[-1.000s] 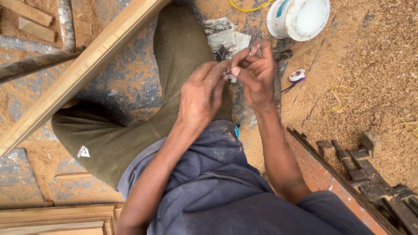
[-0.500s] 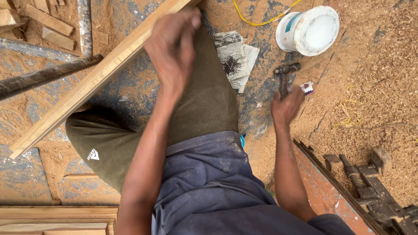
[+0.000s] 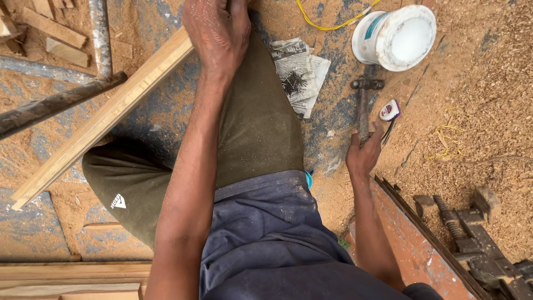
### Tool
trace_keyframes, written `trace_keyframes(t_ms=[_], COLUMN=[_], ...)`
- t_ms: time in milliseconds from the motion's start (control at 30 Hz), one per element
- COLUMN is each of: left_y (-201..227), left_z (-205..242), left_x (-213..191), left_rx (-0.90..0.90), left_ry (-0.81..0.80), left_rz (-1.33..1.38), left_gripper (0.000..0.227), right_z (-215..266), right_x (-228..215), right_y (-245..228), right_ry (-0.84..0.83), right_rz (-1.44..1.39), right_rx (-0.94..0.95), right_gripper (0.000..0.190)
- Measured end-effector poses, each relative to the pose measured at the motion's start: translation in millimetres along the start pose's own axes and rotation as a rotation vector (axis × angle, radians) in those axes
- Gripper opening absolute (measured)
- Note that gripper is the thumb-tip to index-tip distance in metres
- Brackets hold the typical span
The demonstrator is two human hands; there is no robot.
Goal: The person opens a container of wood glue and applies it to a thin wooden strip. They then attach the strip to a larger wooden frame and use a hammer to drive nails into the wood to secure the pieces together.
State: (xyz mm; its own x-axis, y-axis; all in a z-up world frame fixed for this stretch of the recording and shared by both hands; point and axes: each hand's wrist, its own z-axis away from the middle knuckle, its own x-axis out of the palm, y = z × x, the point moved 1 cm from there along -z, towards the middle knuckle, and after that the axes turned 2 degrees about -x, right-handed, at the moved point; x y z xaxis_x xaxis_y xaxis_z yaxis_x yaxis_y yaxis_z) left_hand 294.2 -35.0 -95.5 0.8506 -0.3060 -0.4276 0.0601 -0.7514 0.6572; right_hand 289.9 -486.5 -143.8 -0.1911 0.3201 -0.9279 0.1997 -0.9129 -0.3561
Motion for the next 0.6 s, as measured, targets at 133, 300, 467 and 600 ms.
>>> trace_keyframes(t_ms=[133,300,467,600], left_y=[0.4,4.0,3.8,3.9], left_z=[0.5,4.1,5.9,5.1], left_x=[2.6,1.8,-2.6,3.5], left_rx=[-0.021,-0.081,-0.098,-0.031], left_ry=[-0.021,-0.021,-0.088,-0.036], left_rz=[-0.103,-0.115,-0.153,-0.112], left_gripper=[0.02,0.022,0.027,0.017], right_z=[1.4,4.0,-2.2,-23.6], right_x=[-18.2,-68.2,-112.3,-105.1], right_y=[-33.3,-93.2,-153.1,-187.3], right_ry=[-0.252,-0.433,-0.462,-0.492], right_rz=[-0.587,-0.733,-1.021,-0.725], right_rx=[0.503,0.375,0.16,0.047], right_gripper=[0.028,0.031,0.04,0.028])
